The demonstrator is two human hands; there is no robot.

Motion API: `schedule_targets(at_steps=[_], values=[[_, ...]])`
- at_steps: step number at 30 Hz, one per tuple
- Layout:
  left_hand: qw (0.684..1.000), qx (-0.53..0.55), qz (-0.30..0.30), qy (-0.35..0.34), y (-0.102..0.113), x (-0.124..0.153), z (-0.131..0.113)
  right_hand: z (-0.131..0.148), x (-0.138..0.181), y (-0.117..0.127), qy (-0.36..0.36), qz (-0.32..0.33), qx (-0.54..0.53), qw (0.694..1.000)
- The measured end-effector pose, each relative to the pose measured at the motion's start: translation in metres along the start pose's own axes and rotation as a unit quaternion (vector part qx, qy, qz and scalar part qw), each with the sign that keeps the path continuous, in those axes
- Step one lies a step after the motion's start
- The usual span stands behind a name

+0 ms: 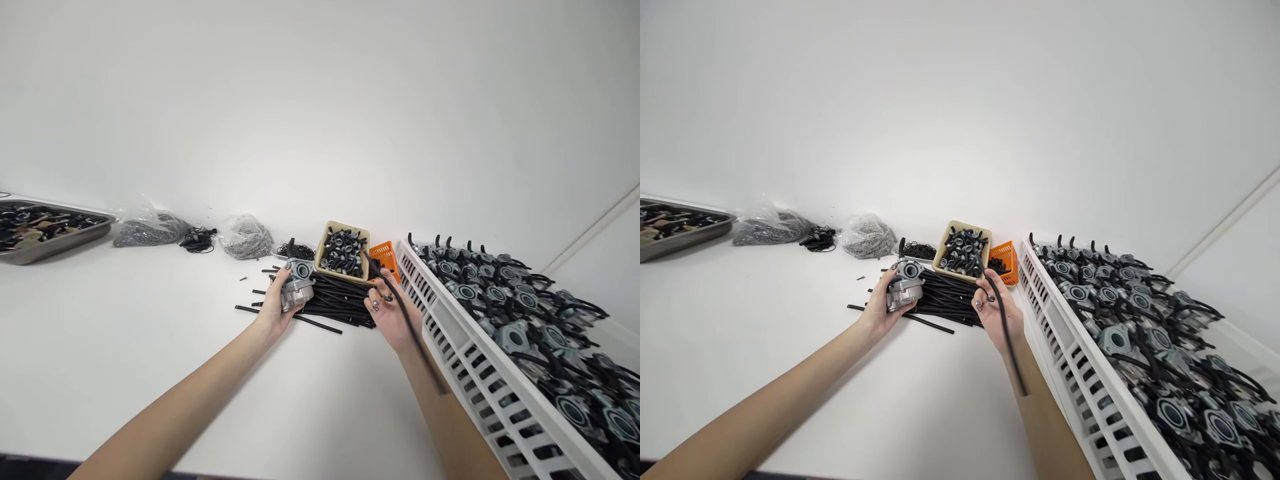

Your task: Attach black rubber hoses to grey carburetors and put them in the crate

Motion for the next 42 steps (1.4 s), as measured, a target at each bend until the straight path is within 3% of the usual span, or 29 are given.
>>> schedule_targets(at_steps=[6, 10, 20, 26, 32, 37, 42], values=[[0.998, -0.018, 0.05, -0.018, -0.004, 0.005, 0.004, -0.02, 0.001, -0.017, -0.053, -0.013, -0.005, 0.999], [0.998, -0.02, 0.061, -0.025, -0.004, 0.006, 0.006, -0.029, 0.002, -0.03, -0.052, -0.019, 0.025, 0.998], [0.998, -0.027, 0.054, -0.032, -0.004, 0.004, 0.006, -0.025, 0.001, -0.019, -0.027, -0.055, 0.023, 0.998], [0.998, -0.035, 0.051, -0.033, -0.007, 0.006, 0.006, -0.028, 0.002, -0.023, -0.044, -0.033, 0.043, 0.998], [0.997, -0.034, 0.062, -0.044, -0.012, 0.012, 0.01, -0.047, 0.005, -0.037, -0.081, 0.035, 0.145, 0.986], [0.994, -0.05, 0.089, -0.042, -0.014, 0.016, 0.015, -0.061, 0.006, -0.044, -0.005, 0.063, 0.19, 0.98], [0.994, -0.055, 0.076, -0.049, -0.012, 0.014, 0.014, -0.06, 0.007, -0.038, 0.021, 0.019, 0.209, 0.977]])
Point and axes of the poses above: each hand's wrist, its own x-axis away from the middle knuckle, its own y-axis out of the back of the hand, z = x × y, the point moved 3 cm from there along -x, towards the middle knuckle, and after that the axes turned 9 degrees about z, right-handed, at the moved point
